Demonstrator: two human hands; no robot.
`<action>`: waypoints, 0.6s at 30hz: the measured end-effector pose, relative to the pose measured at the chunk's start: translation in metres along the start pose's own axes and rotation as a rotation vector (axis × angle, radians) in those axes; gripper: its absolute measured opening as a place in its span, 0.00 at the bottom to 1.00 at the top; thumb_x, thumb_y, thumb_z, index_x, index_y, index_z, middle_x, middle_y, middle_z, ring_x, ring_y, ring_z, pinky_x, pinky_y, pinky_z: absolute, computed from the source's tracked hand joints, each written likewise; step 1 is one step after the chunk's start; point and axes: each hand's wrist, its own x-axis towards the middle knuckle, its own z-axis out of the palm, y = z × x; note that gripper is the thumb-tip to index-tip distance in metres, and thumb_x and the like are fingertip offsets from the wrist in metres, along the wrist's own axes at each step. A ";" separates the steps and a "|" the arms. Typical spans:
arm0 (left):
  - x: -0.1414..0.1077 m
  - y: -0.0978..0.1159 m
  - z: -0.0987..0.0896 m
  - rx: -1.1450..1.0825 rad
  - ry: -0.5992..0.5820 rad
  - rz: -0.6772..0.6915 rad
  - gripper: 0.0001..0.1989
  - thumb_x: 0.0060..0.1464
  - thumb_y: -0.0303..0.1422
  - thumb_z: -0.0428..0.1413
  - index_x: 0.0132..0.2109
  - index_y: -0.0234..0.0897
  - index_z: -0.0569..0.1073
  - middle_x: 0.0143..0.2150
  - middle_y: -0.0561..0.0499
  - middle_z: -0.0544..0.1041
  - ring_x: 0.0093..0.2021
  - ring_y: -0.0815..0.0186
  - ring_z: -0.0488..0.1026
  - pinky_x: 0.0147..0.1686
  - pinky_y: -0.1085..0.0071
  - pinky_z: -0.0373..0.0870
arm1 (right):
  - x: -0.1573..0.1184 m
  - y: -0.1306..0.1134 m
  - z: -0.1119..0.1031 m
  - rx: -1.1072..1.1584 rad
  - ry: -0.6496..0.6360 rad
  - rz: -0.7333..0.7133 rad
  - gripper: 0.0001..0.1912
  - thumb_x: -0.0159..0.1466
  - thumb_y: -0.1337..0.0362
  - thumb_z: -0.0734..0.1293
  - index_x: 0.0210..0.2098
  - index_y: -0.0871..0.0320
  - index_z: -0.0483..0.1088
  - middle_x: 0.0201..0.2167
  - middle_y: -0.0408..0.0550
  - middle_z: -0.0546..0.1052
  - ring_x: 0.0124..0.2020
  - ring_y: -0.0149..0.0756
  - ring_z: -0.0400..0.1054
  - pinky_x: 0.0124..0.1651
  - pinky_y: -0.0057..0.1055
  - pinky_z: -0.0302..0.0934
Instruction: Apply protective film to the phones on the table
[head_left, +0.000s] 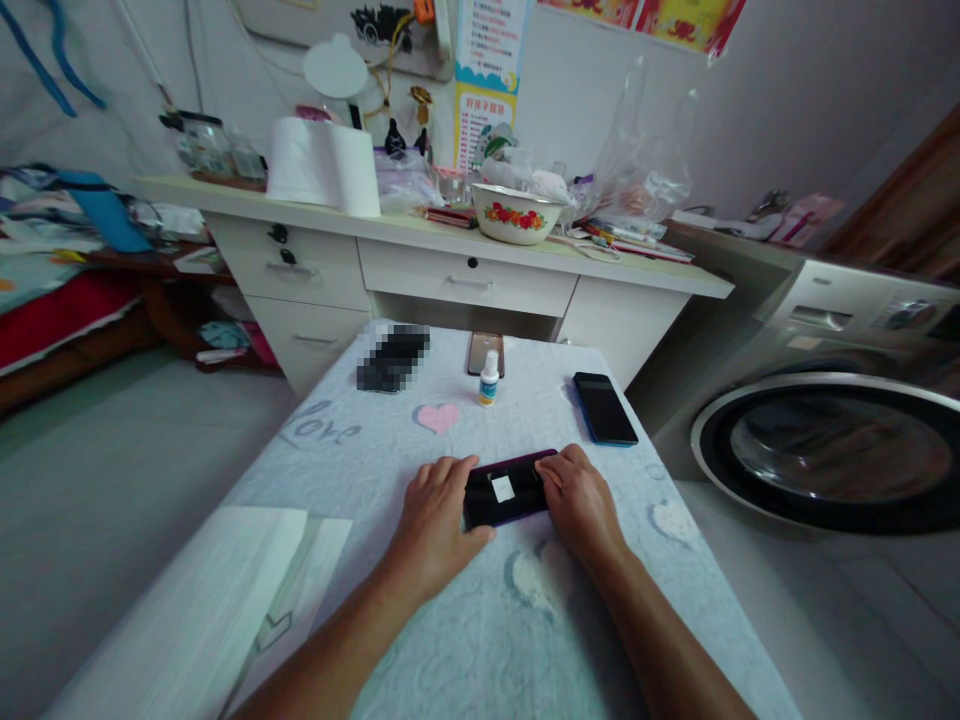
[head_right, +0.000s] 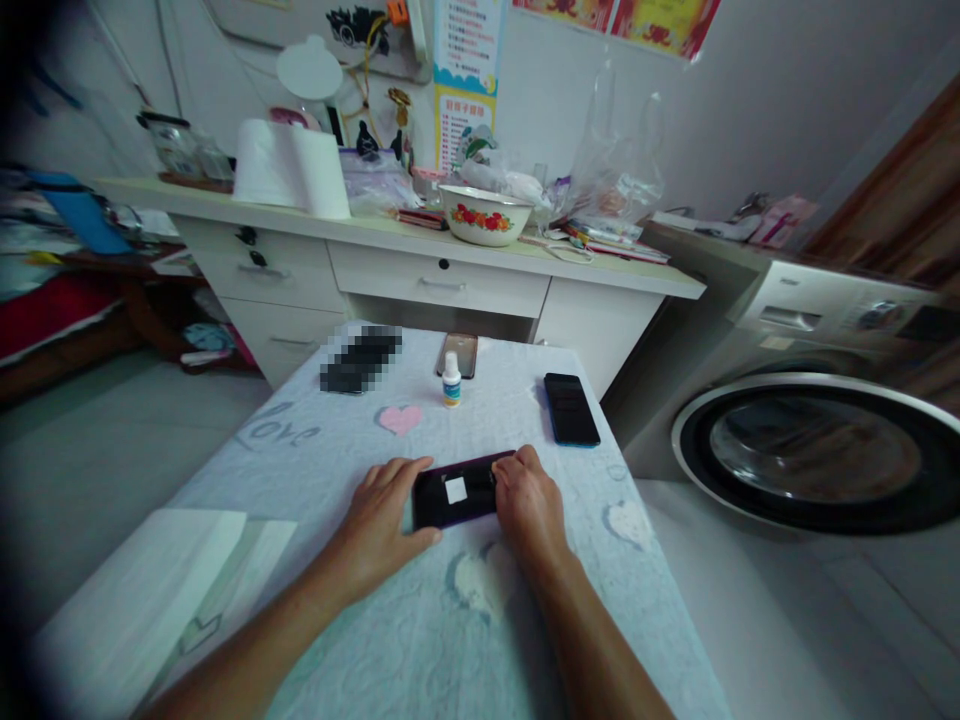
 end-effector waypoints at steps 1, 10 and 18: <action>0.000 0.000 0.000 0.000 0.002 0.004 0.33 0.42 0.34 0.59 0.57 0.37 0.61 0.51 0.46 0.67 0.50 0.55 0.62 0.52 0.59 0.59 | -0.001 -0.002 0.000 0.012 -0.009 -0.017 0.12 0.65 0.66 0.58 0.36 0.55 0.74 0.35 0.46 0.70 0.33 0.31 0.66 0.36 0.24 0.56; -0.001 -0.001 0.002 -0.018 0.001 0.004 0.33 0.42 0.34 0.59 0.57 0.40 0.61 0.51 0.47 0.67 0.51 0.54 0.62 0.52 0.58 0.59 | -0.007 -0.011 0.002 0.063 -0.084 -0.117 0.12 0.65 0.66 0.58 0.39 0.52 0.74 0.37 0.47 0.72 0.32 0.31 0.66 0.35 0.24 0.58; -0.001 0.000 0.002 -0.021 -0.010 0.003 0.32 0.43 0.33 0.58 0.58 0.39 0.60 0.52 0.46 0.67 0.51 0.54 0.61 0.52 0.59 0.59 | 0.007 0.016 0.000 -0.012 0.045 0.036 0.13 0.65 0.66 0.59 0.37 0.55 0.75 0.35 0.47 0.70 0.34 0.32 0.66 0.36 0.25 0.57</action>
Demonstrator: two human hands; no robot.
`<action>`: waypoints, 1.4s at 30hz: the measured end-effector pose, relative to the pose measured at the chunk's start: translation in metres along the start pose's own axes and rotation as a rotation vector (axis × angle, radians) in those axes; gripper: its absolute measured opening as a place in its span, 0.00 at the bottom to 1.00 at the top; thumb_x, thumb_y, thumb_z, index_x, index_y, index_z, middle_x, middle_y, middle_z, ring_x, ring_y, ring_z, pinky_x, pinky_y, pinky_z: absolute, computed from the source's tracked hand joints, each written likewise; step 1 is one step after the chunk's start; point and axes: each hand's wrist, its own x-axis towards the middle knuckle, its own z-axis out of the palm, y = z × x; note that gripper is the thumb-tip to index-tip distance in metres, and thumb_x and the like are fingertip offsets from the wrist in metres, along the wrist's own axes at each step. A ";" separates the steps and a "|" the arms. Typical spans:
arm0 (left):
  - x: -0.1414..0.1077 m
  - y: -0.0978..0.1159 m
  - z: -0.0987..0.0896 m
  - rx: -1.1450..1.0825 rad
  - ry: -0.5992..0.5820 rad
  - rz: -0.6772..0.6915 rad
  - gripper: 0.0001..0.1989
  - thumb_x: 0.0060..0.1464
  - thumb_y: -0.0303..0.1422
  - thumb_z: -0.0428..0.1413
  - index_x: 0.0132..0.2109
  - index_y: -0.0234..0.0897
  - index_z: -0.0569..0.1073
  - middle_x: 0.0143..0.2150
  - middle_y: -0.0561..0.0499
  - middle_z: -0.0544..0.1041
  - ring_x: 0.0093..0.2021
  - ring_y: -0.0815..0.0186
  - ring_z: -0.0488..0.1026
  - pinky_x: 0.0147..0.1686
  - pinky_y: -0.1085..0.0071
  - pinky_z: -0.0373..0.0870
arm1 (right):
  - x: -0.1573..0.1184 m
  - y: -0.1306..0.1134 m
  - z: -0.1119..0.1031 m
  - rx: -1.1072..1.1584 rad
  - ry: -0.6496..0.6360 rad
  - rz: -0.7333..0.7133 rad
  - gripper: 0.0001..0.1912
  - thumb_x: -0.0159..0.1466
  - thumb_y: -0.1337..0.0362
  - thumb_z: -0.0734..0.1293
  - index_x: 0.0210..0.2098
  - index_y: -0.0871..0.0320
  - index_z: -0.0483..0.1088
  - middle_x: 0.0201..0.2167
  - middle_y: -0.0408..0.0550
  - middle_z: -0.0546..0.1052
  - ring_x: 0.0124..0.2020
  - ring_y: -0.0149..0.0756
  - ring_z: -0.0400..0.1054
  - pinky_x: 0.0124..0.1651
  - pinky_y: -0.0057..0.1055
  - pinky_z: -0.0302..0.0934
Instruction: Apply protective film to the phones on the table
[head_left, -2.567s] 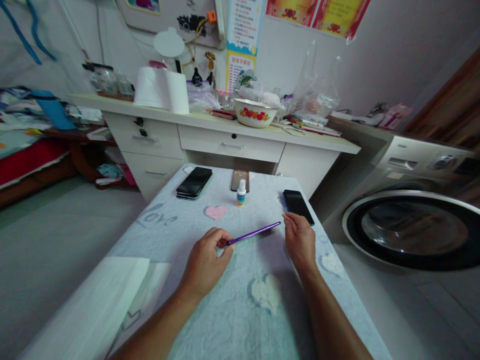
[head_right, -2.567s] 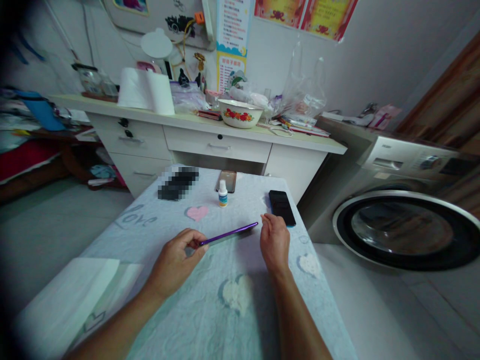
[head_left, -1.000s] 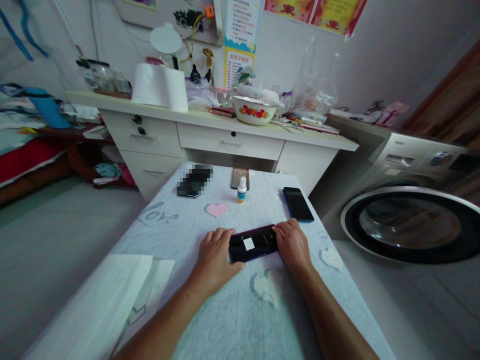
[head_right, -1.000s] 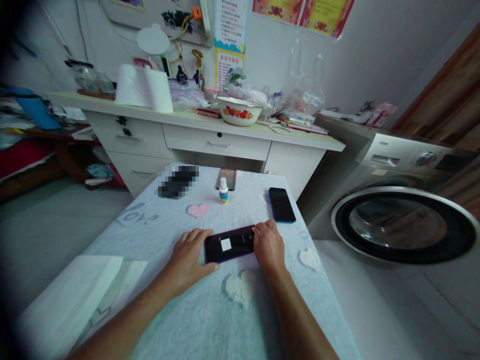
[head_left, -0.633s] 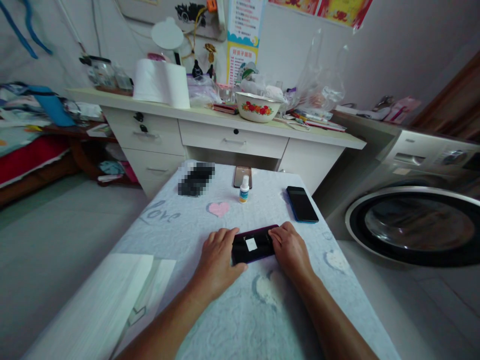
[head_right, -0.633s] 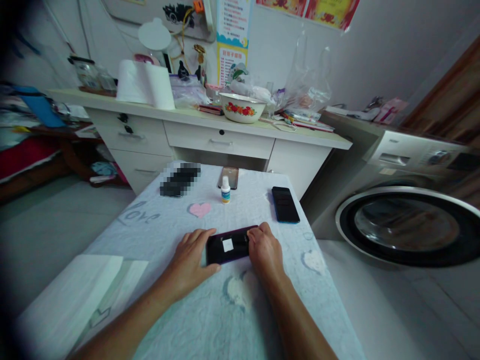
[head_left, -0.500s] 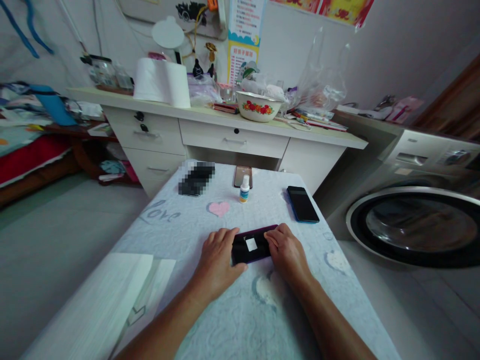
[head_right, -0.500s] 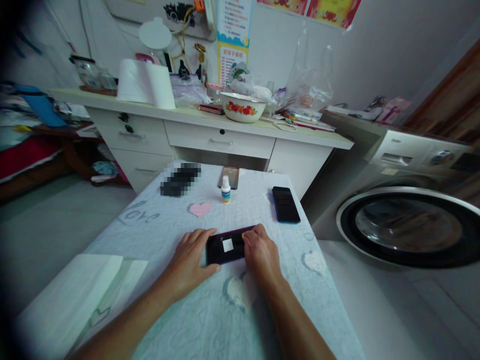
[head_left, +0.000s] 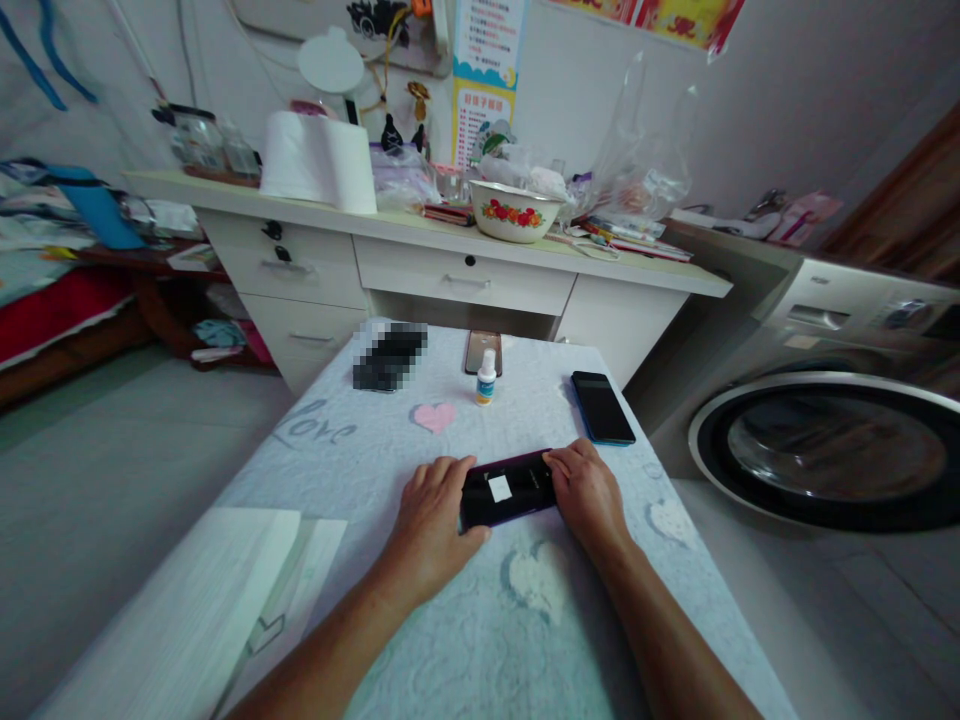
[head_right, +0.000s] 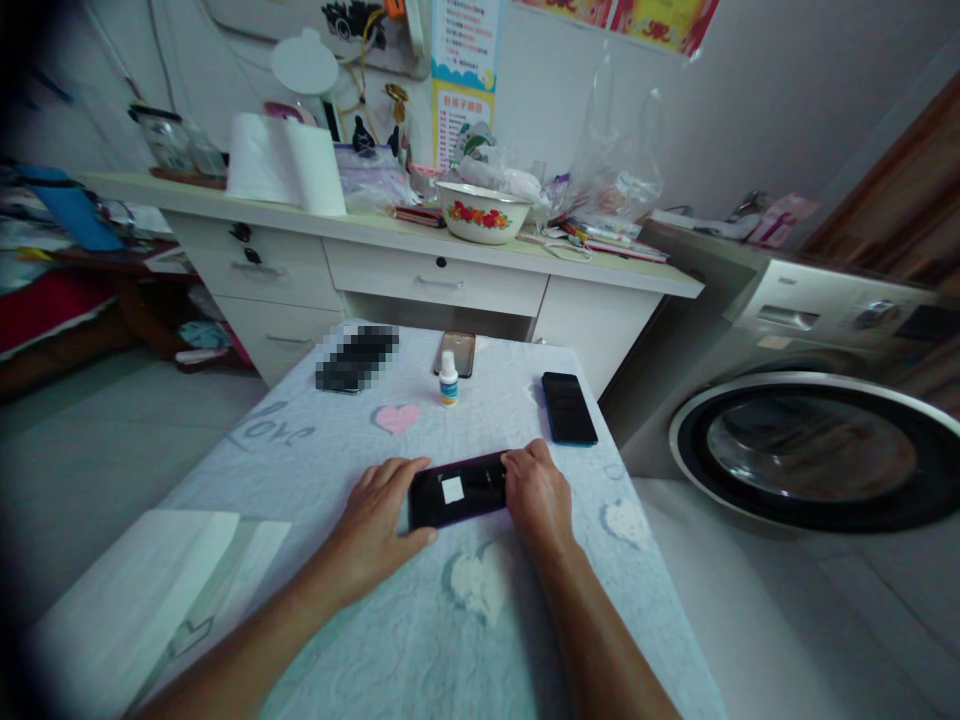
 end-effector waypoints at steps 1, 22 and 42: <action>0.000 0.000 0.000 0.000 0.003 0.001 0.33 0.43 0.33 0.58 0.58 0.39 0.60 0.52 0.46 0.67 0.52 0.55 0.61 0.53 0.59 0.59 | 0.002 0.003 0.000 -0.012 0.015 0.020 0.12 0.65 0.66 0.59 0.36 0.56 0.76 0.34 0.47 0.70 0.33 0.32 0.66 0.36 0.25 0.57; -0.001 -0.003 0.004 -0.008 0.016 0.006 0.33 0.43 0.32 0.57 0.58 0.41 0.59 0.52 0.47 0.66 0.52 0.54 0.62 0.53 0.58 0.59 | -0.004 -0.042 0.003 -0.104 -0.159 -0.183 0.14 0.67 0.64 0.56 0.37 0.52 0.72 0.37 0.45 0.70 0.30 0.29 0.64 0.30 0.24 0.52; 0.000 0.000 0.001 0.002 0.004 -0.009 0.32 0.42 0.32 0.56 0.57 0.39 0.60 0.51 0.47 0.67 0.52 0.55 0.62 0.53 0.59 0.59 | 0.010 -0.003 0.001 -0.119 0.003 0.040 0.15 0.68 0.63 0.56 0.36 0.53 0.74 0.37 0.46 0.70 0.31 0.30 0.64 0.31 0.26 0.52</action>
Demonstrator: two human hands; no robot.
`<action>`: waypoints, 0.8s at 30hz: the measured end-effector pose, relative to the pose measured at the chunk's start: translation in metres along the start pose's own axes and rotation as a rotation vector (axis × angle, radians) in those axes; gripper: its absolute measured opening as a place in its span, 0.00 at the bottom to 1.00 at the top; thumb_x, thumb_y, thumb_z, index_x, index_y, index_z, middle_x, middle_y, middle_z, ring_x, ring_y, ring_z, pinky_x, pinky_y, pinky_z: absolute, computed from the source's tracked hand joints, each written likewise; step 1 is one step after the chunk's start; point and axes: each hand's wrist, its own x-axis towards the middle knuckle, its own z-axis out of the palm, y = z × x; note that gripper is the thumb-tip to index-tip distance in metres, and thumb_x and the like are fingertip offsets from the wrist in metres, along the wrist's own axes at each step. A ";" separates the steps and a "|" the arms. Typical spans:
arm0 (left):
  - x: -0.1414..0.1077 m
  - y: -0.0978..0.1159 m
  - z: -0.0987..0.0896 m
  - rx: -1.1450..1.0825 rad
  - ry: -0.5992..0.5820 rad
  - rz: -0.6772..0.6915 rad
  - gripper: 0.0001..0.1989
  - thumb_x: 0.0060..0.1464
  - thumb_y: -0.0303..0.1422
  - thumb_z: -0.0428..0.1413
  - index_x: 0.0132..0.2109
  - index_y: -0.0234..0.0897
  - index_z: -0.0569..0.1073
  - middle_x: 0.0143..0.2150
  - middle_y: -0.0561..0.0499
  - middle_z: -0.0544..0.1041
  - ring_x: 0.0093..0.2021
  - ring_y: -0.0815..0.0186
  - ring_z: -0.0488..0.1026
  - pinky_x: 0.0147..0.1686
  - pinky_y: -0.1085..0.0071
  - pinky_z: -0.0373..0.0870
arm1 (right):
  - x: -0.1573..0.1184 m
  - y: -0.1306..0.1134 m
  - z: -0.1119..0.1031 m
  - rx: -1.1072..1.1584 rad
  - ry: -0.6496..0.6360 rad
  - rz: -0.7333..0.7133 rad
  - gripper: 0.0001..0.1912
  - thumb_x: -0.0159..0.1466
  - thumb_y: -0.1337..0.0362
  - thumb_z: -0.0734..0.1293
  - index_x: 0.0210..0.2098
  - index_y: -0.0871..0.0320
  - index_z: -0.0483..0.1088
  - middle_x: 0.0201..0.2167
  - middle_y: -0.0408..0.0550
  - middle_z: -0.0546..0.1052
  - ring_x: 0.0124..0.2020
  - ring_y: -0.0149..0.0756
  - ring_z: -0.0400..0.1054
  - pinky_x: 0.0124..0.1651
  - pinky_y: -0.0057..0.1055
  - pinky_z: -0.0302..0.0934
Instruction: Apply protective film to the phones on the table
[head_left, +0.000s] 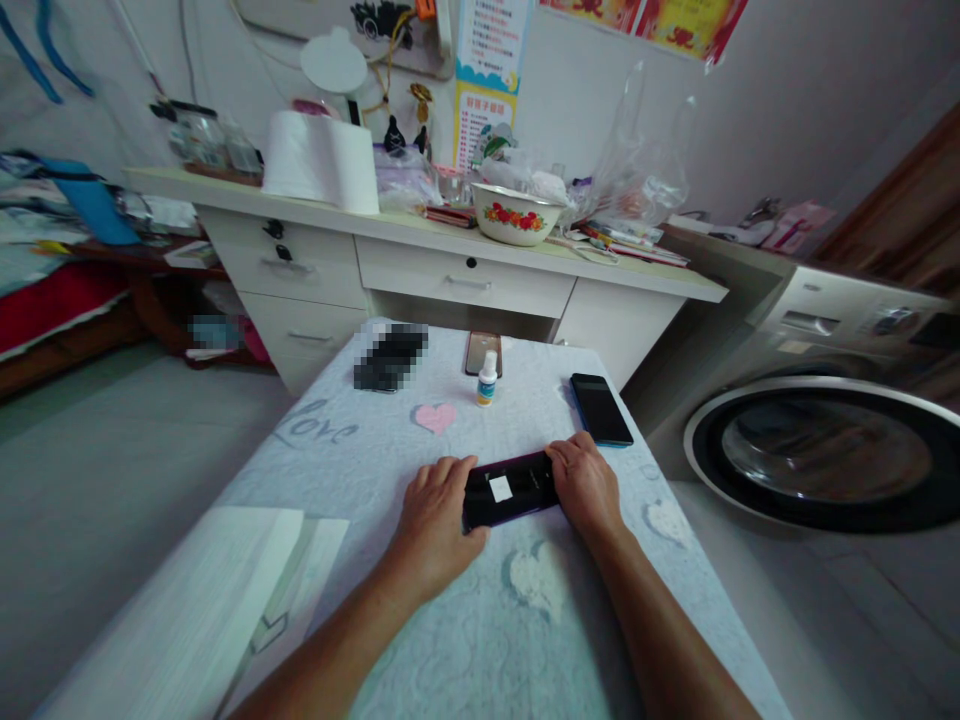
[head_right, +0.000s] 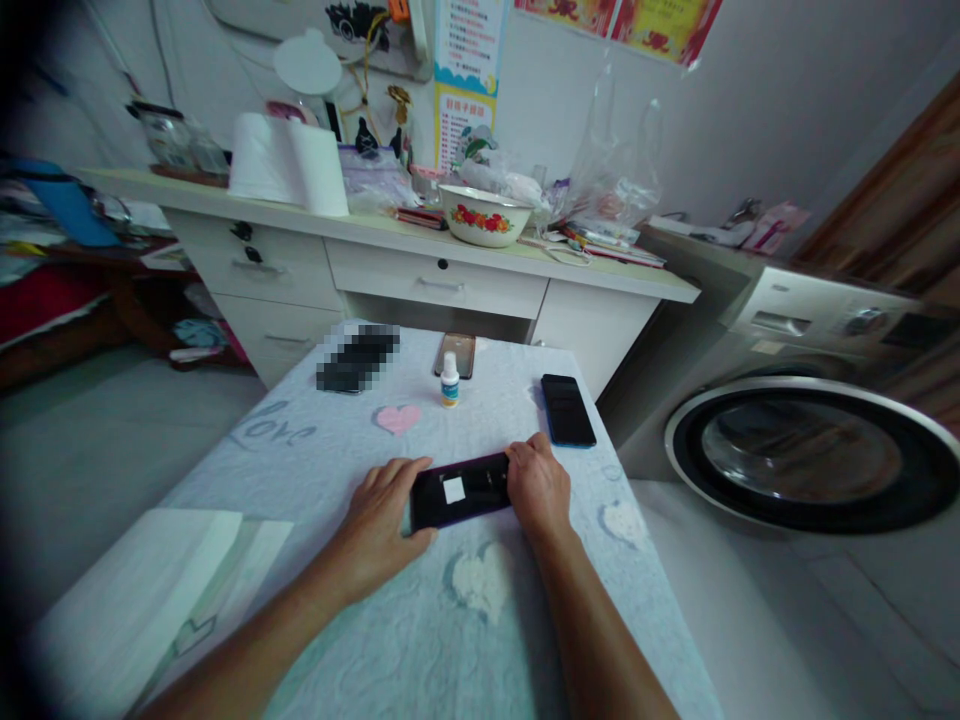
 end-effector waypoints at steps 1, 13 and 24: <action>0.000 0.000 -0.001 0.001 -0.002 -0.001 0.32 0.42 0.32 0.56 0.57 0.39 0.60 0.51 0.47 0.67 0.52 0.55 0.62 0.53 0.59 0.59 | 0.000 -0.001 0.000 0.003 -0.004 -0.001 0.15 0.68 0.63 0.56 0.35 0.54 0.74 0.36 0.46 0.69 0.32 0.30 0.64 0.32 0.26 0.52; -0.002 -0.003 -0.003 -0.056 -0.011 0.008 0.34 0.43 0.30 0.56 0.59 0.40 0.58 0.53 0.47 0.66 0.53 0.55 0.61 0.54 0.59 0.57 | 0.001 -0.039 -0.005 -0.034 -0.167 -0.139 0.16 0.68 0.64 0.56 0.33 0.56 0.73 0.36 0.47 0.69 0.31 0.29 0.64 0.33 0.26 0.53; -0.001 -0.003 0.000 -0.057 -0.007 -0.005 0.35 0.42 0.29 0.55 0.59 0.39 0.56 0.54 0.47 0.66 0.54 0.55 0.60 0.55 0.59 0.56 | -0.003 -0.045 0.002 -0.026 -0.208 -0.170 0.17 0.69 0.60 0.54 0.36 0.53 0.73 0.38 0.46 0.69 0.30 0.29 0.64 0.32 0.25 0.52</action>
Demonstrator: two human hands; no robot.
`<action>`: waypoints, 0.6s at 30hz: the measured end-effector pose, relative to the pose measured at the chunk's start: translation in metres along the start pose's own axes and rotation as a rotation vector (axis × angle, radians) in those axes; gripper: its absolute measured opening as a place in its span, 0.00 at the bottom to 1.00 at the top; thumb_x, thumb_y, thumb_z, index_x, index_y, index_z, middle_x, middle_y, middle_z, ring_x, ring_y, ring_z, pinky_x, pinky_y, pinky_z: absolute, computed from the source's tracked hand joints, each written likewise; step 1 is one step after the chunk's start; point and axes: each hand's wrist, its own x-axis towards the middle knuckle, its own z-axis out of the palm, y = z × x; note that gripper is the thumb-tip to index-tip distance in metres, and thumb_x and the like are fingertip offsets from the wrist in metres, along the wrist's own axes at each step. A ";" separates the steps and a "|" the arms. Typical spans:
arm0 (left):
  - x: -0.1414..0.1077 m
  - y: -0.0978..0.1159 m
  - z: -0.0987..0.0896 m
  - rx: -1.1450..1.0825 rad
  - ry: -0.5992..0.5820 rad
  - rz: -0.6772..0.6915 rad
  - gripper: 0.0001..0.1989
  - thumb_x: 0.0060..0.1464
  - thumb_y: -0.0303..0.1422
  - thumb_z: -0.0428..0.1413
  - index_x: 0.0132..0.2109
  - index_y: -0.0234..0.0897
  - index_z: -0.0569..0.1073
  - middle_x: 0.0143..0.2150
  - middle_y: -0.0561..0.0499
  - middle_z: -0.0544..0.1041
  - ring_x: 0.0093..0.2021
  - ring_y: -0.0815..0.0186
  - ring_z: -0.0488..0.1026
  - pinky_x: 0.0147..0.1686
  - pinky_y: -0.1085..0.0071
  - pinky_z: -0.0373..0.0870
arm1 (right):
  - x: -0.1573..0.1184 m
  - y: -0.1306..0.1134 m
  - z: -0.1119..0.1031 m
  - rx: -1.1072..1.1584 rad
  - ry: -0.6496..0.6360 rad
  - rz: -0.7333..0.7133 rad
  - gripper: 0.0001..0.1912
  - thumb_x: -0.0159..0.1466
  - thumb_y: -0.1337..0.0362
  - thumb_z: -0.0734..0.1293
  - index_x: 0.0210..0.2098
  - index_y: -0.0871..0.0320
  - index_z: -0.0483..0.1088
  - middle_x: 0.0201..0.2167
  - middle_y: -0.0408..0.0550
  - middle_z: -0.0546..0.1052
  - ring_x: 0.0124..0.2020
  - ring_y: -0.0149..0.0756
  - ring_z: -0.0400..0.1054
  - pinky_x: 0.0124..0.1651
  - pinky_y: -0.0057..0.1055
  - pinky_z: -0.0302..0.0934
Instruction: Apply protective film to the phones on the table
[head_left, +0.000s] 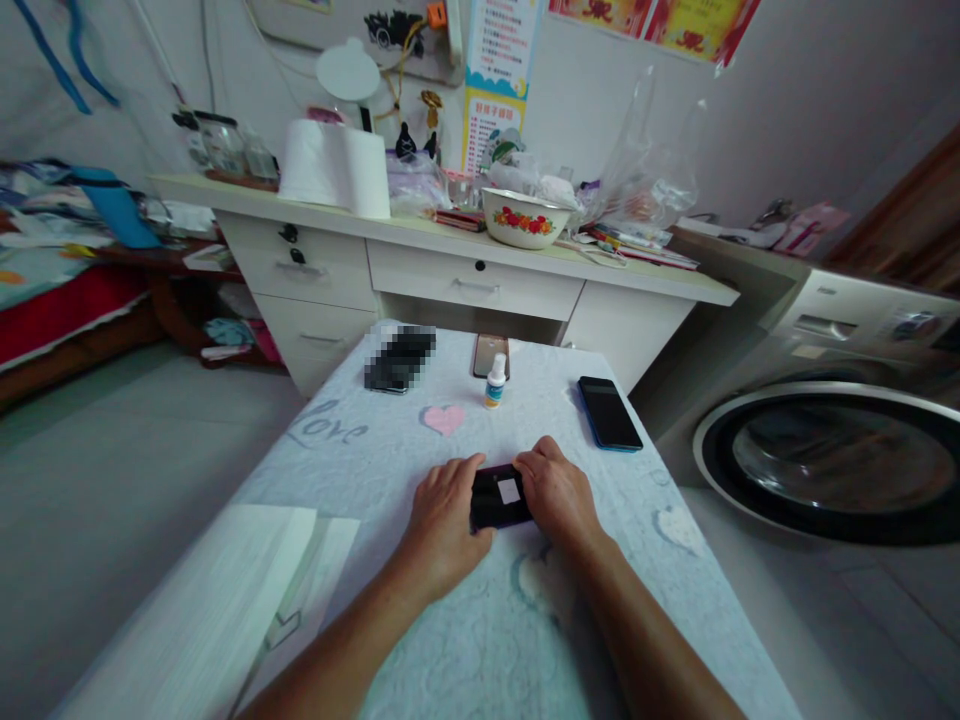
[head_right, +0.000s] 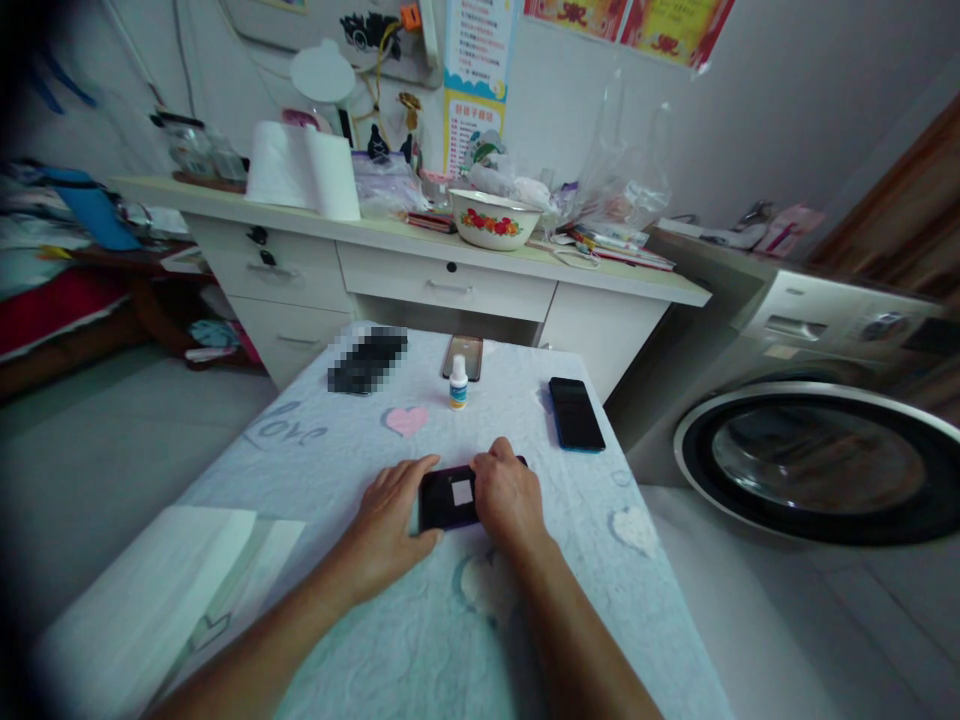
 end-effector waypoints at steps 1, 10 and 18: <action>0.000 0.000 0.000 0.004 -0.003 -0.004 0.35 0.42 0.29 0.55 0.59 0.39 0.56 0.53 0.47 0.66 0.54 0.55 0.60 0.55 0.60 0.56 | 0.000 0.004 -0.001 0.004 0.006 0.017 0.17 0.69 0.60 0.54 0.37 0.53 0.73 0.38 0.46 0.69 0.30 0.29 0.64 0.32 0.25 0.52; 0.000 0.004 0.000 0.073 -0.011 -0.064 0.36 0.41 0.30 0.54 0.60 0.38 0.57 0.54 0.46 0.63 0.54 0.55 0.58 0.54 0.61 0.56 | -0.002 0.037 -0.013 0.042 0.048 0.160 0.16 0.68 0.61 0.55 0.35 0.54 0.74 0.37 0.47 0.70 0.35 0.32 0.65 0.38 0.26 0.53; 0.002 0.003 -0.003 0.073 -0.033 -0.071 0.35 0.41 0.33 0.54 0.59 0.39 0.57 0.53 0.47 0.66 0.53 0.55 0.60 0.54 0.61 0.56 | -0.003 0.036 -0.009 0.032 0.075 0.154 0.16 0.68 0.63 0.55 0.35 0.55 0.74 0.37 0.48 0.70 0.34 0.32 0.65 0.36 0.26 0.52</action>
